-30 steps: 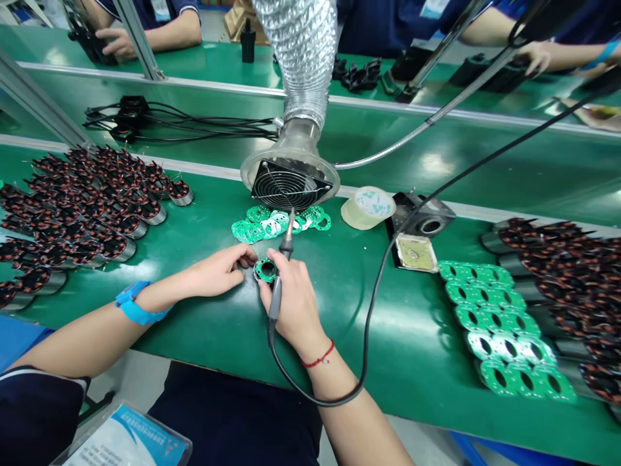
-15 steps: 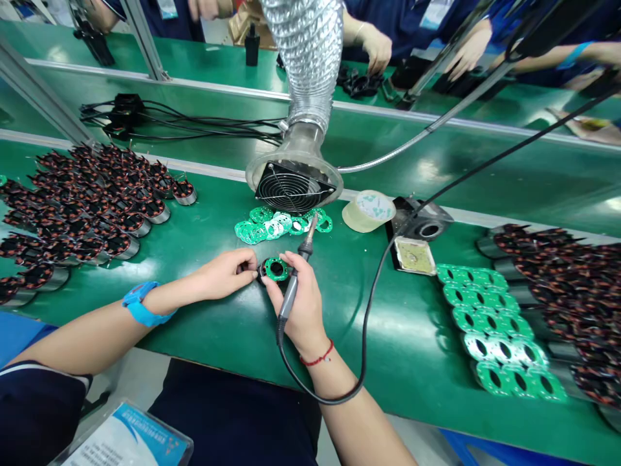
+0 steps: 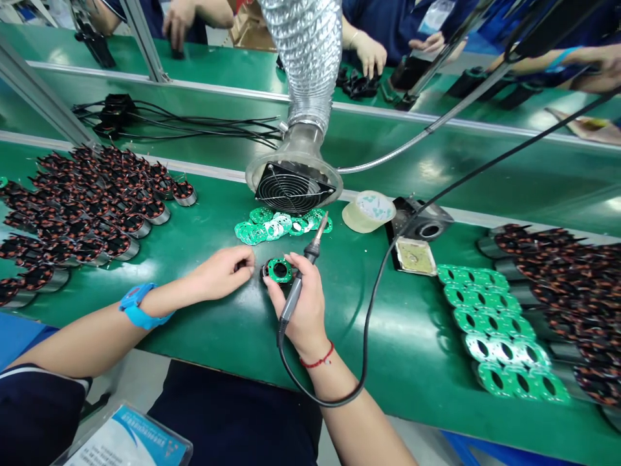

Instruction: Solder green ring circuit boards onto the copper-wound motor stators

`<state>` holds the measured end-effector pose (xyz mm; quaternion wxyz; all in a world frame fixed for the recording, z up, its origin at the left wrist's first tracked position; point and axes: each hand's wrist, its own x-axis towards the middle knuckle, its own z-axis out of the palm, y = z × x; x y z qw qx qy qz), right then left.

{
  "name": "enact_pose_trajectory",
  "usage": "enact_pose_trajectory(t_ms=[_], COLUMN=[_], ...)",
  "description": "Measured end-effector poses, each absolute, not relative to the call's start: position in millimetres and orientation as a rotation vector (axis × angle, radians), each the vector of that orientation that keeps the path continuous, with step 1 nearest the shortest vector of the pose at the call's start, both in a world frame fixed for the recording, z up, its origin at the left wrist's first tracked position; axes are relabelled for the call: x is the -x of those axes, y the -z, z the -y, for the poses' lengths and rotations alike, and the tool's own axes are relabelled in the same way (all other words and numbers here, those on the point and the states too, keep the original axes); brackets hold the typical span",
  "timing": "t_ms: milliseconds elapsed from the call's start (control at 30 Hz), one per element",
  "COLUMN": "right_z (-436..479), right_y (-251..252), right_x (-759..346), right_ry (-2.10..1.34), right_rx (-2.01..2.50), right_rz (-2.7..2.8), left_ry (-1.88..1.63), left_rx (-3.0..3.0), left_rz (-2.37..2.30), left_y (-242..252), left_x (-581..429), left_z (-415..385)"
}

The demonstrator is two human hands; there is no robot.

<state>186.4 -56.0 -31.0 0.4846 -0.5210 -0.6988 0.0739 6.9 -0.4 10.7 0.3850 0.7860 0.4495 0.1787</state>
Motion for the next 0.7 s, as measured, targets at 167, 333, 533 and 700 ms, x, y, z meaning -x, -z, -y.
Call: enact_pose_trajectory(t_ms=[167, 333, 533, 700], right_z=[57, 58, 59, 60], right_y=[35, 28, 15, 16], right_x=[-182, -183, -184, -183], right_ry=[-0.221, -0.153, -0.097, -0.018], right_rx=[1.279, 1.306, 1.056, 1.137], right_rz=[1.818, 1.93, 2.053, 2.073], left_ry=[-0.634, -0.542, -0.528, -0.506], left_rx=[-1.86, -1.779, -1.619, -1.529], left_rz=[-1.09, -1.097, -1.049, -1.058], left_y=[-15, -7, 0, -2], left_x=[-9, -13, -12, -10], left_z=[1, 4, 2, 1])
